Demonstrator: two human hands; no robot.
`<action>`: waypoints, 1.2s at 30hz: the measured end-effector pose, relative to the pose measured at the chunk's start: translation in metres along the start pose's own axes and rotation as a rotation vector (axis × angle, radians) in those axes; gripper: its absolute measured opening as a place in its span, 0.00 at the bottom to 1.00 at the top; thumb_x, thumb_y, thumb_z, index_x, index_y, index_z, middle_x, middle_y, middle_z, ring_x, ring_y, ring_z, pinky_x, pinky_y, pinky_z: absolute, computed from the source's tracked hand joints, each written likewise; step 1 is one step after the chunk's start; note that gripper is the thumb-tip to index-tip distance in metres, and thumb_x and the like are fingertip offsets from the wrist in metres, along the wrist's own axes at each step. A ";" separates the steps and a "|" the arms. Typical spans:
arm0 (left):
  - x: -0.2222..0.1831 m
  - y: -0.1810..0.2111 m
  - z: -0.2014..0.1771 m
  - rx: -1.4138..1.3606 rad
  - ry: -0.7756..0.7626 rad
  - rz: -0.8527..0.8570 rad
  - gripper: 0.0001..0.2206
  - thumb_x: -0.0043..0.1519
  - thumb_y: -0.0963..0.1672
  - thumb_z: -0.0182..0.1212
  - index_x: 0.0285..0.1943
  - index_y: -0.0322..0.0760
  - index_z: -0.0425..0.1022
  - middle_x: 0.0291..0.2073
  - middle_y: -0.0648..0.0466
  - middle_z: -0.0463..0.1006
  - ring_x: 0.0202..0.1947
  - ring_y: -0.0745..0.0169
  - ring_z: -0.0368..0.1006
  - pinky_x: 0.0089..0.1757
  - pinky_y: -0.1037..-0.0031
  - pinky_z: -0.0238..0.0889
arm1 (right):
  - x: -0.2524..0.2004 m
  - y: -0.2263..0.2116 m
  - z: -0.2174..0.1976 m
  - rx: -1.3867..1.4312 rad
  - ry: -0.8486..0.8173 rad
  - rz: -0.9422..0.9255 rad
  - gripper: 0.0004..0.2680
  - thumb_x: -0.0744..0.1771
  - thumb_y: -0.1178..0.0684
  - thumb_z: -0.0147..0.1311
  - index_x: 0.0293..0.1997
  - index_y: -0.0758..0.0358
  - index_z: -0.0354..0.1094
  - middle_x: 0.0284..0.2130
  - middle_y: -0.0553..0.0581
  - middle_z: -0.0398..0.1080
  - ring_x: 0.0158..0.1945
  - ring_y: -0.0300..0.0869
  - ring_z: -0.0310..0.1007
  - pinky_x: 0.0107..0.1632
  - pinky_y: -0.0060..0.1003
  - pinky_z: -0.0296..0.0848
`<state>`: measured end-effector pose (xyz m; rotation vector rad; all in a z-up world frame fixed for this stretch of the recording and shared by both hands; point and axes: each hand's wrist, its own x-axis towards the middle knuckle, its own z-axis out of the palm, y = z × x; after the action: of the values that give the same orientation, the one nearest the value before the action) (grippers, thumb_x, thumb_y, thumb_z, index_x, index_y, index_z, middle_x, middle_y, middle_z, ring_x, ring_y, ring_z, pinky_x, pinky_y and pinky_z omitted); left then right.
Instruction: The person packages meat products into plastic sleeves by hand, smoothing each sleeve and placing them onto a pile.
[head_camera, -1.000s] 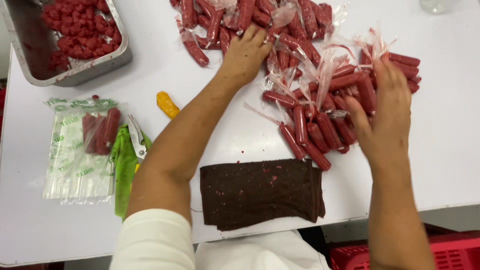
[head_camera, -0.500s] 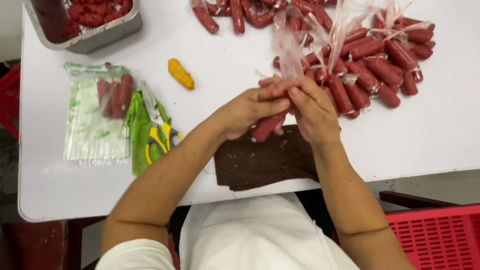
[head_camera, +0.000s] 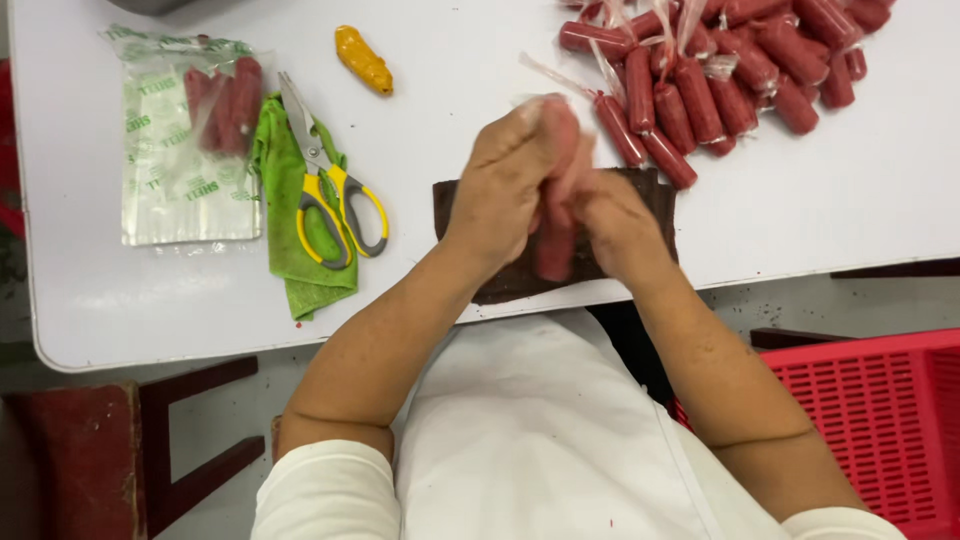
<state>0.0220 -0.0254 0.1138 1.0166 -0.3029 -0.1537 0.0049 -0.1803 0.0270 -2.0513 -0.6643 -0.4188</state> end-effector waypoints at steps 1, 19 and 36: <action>0.002 -0.006 -0.005 -0.110 -0.075 0.059 0.19 0.68 0.51 0.47 0.24 0.42 0.64 0.13 0.58 0.60 0.12 0.69 0.61 0.18 0.86 0.56 | 0.002 -0.010 -0.003 0.244 -0.084 0.175 0.09 0.66 0.55 0.44 0.25 0.60 0.67 0.16 0.57 0.65 0.21 0.48 0.65 0.32 0.39 0.68; -0.164 -0.052 -0.112 0.182 -0.188 -0.702 0.05 0.62 0.40 0.57 0.37 0.37 0.79 0.23 0.49 0.77 0.24 0.55 0.73 0.30 0.70 0.67 | -0.033 -0.048 0.016 -0.068 -0.815 -0.190 0.05 0.67 0.58 0.46 0.43 0.60 0.68 0.43 0.58 0.68 0.42 0.56 0.67 0.39 0.49 0.70; -0.074 -0.059 -0.048 0.190 0.109 -0.140 0.13 0.66 0.42 0.57 0.26 0.35 0.76 0.10 0.48 0.72 0.07 0.62 0.66 0.14 0.81 0.55 | -0.005 -0.037 0.033 0.332 0.370 0.187 0.06 0.66 0.57 0.60 0.33 0.71 0.75 0.37 0.68 0.77 0.44 0.52 0.73 0.51 0.43 0.71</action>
<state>-0.0319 0.0022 0.0269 1.2307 -0.1486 -0.1975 -0.0200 -0.1371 0.0316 -1.6461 -0.2909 -0.5233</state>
